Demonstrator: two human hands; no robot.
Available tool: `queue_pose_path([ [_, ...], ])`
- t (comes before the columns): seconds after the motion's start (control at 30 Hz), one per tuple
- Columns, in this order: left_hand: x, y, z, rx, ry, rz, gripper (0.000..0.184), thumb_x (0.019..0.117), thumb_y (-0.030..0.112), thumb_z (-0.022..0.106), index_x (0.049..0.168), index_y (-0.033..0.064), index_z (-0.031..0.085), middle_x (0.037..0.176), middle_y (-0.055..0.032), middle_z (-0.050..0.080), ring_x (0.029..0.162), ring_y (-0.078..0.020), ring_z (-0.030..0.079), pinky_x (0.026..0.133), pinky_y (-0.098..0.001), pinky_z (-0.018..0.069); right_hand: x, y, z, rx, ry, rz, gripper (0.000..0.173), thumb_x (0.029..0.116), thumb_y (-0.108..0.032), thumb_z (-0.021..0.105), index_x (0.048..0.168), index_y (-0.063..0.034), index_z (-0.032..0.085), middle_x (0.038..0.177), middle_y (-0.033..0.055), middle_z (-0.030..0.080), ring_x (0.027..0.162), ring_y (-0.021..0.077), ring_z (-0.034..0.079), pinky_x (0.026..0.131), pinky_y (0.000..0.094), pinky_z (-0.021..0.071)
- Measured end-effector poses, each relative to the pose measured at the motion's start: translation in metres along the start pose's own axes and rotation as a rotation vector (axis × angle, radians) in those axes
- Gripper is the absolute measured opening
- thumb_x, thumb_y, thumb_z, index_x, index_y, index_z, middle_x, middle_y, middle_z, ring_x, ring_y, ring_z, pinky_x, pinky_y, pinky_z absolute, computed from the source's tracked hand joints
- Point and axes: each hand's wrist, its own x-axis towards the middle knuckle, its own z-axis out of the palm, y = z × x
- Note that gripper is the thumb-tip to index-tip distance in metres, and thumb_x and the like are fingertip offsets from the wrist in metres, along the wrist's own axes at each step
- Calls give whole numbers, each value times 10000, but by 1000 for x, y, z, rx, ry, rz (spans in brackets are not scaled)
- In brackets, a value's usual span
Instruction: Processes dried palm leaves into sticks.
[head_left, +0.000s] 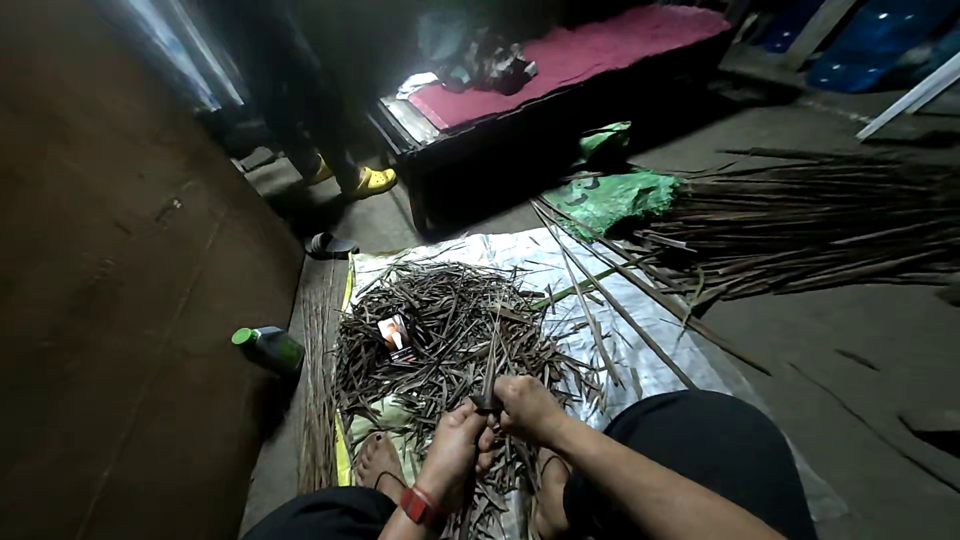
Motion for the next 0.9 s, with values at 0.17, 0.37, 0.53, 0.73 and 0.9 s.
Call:
queue_pose_path([
  [0.17, -3, 1, 0, -22, -56, -43, 294, 1130, 154, 344, 901, 76, 512, 549, 68, 413, 403, 6, 372, 387, -126, 326, 13, 18, 13, -29, 270, 8, 195, 916, -36, 614, 1024, 107, 690, 1028, 264, 711, 985, 428, 709, 857, 574, 548],
  [0.37, -8, -3, 0, -7, -97, -65, 308, 1128, 149, 350, 882, 78, 522, 543, 62, 434, 405, 3, 392, 392, -129, 341, 30, 42, -19, 156, 315, 326, 330, 1017, -49, 492, 1304, 60, 612, 1193, 291, 675, 1161, 444, 647, 1009, 591, 480],
  [0.53, -5, -2, -1, 28, -59, -67, 305, 1129, 156, 352, 920, 49, 546, 560, 45, 468, 419, -11, 424, 404, -142, 362, 31, 54, -20, 721, 458, 380, 286, 1073, -127, 446, 1121, 25, 684, 816, 60, 619, 669, 122, 564, 647, 307, 489],
  [0.73, -2, 1, 2, 89, -49, -80, 332, 1136, 198, 354, 1002, 1, 584, 598, -13, 575, 473, -91, 582, 473, -218, 516, 10, 13, -17, 1154, 81, 292, 200, 1090, -148, 480, 930, -51, 552, 598, -38, 484, 438, 40, 433, 432, 188, 388],
  [0.9, -7, -1, -3, 106, -104, -83, 326, 1134, 160, 339, 983, 5, 583, 597, -11, 588, 491, -99, 606, 503, -235, 550, 21, 31, -30, 1194, 313, 376, 282, 1124, -213, 411, 1002, -19, 575, 557, -47, 450, 407, 35, 408, 407, 185, 379],
])
